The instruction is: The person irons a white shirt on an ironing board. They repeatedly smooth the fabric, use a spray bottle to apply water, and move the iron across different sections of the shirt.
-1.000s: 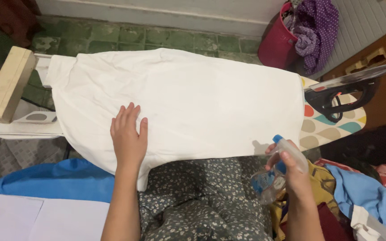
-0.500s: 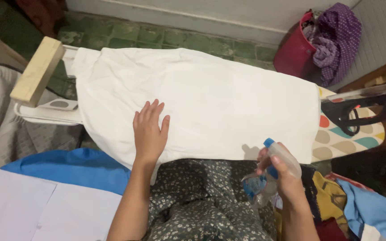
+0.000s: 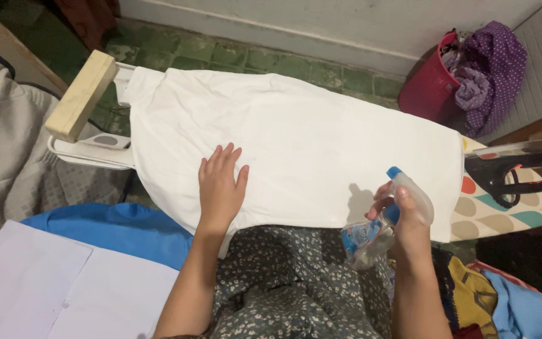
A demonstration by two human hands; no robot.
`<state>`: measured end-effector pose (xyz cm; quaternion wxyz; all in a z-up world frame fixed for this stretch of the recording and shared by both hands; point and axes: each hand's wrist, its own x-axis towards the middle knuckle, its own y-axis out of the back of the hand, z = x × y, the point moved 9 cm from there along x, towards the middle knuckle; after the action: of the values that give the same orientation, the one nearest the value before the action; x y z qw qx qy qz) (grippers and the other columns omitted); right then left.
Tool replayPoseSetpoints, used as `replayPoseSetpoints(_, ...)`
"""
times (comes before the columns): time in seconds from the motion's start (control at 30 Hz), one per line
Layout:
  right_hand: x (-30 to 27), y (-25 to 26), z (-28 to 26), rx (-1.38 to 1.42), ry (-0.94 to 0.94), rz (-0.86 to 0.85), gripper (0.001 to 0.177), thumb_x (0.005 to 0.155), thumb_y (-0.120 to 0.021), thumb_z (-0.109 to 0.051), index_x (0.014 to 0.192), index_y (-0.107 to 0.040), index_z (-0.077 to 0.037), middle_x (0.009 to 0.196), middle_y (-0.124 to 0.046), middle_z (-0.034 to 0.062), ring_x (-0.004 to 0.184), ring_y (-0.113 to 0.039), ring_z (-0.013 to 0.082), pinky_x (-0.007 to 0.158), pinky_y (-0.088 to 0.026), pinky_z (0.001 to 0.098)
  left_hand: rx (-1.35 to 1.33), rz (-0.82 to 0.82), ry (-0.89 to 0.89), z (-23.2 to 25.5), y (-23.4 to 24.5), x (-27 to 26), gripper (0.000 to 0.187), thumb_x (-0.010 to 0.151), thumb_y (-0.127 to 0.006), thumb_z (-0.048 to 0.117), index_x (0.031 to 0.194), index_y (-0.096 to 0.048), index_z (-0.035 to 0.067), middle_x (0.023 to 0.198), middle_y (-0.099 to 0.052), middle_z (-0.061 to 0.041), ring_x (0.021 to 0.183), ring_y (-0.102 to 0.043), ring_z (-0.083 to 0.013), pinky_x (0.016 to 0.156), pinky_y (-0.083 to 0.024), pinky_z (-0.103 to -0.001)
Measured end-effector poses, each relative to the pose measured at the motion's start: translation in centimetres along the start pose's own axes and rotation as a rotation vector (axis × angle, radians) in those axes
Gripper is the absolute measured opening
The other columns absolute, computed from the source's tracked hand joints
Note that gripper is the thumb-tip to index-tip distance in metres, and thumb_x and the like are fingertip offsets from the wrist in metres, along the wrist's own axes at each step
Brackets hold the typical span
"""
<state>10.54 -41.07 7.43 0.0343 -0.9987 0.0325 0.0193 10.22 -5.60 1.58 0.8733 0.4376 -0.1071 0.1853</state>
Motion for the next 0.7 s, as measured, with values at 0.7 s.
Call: replayPoseSetpoints(0.7, -2.5, -5.7, 4.4, -0.126, -0.048, -0.484, 0.046, 0.098, -0.065, -0.044, 0.099, -0.063, 0.002, 0.078, -0.066, 0.0146, 0.063, -0.068, 0.0204, 0.062, -0.056, 0.0339, 0.021, 0.037, -0.025, 0.1, -0.3, -0.1, 0.04, 0.099, -0.061, 0.026, 0.133, -0.063, 0.004, 0.147, -0.057, -0.014, 0.145, -0.042, -0.0317, 0.121, -0.022, -0.056)
